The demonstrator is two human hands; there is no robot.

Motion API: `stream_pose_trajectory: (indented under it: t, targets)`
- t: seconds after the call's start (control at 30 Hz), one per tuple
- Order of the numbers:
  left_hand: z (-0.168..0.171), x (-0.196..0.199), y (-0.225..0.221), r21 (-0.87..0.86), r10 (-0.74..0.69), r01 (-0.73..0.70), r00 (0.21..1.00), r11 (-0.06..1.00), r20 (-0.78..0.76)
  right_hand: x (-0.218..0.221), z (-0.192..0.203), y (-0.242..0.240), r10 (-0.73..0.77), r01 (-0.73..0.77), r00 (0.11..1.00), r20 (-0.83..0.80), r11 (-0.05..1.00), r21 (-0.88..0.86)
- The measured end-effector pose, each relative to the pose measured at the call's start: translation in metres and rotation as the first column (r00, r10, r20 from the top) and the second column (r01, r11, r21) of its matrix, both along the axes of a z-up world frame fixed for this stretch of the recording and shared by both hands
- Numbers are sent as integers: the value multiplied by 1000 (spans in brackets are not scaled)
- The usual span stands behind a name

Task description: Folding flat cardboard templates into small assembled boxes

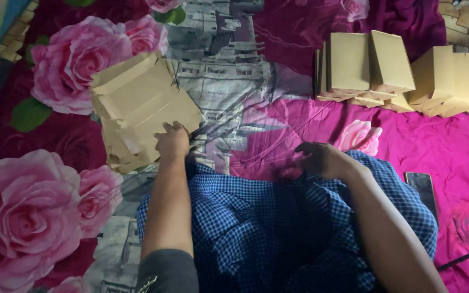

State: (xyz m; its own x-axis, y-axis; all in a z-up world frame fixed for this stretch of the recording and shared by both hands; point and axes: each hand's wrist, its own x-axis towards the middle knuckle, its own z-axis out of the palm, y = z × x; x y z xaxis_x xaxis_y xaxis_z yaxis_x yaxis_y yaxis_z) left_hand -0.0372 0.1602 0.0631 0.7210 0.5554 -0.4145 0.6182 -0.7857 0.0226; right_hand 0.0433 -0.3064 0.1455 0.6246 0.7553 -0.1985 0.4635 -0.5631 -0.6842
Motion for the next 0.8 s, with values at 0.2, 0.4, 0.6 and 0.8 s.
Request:
stream_pose_trajectory:
  t: [0.2, 0.4, 0.6, 0.8]
  targets:
    - [65, -9, -47, -67, -5, 1, 999, 998, -51, 11, 7, 6, -34, 36, 998, 57, 999, -35]
    - [63, -7, -28, 56, 62, -78, 968, 995, 245, 7, -7, -8, -48, 40, 996, 80, 994, 101]
    - [77, -28, 14, -89, 266, -253, 867, 963, 421, 3, 11, -12, -68, 56, 990, 121, 994, 97]
    - [121, -37, 8, 166, 36, -207, 720, 964, 693, 6, 8, -2, -81, 59, 985, 154, 988, 141]
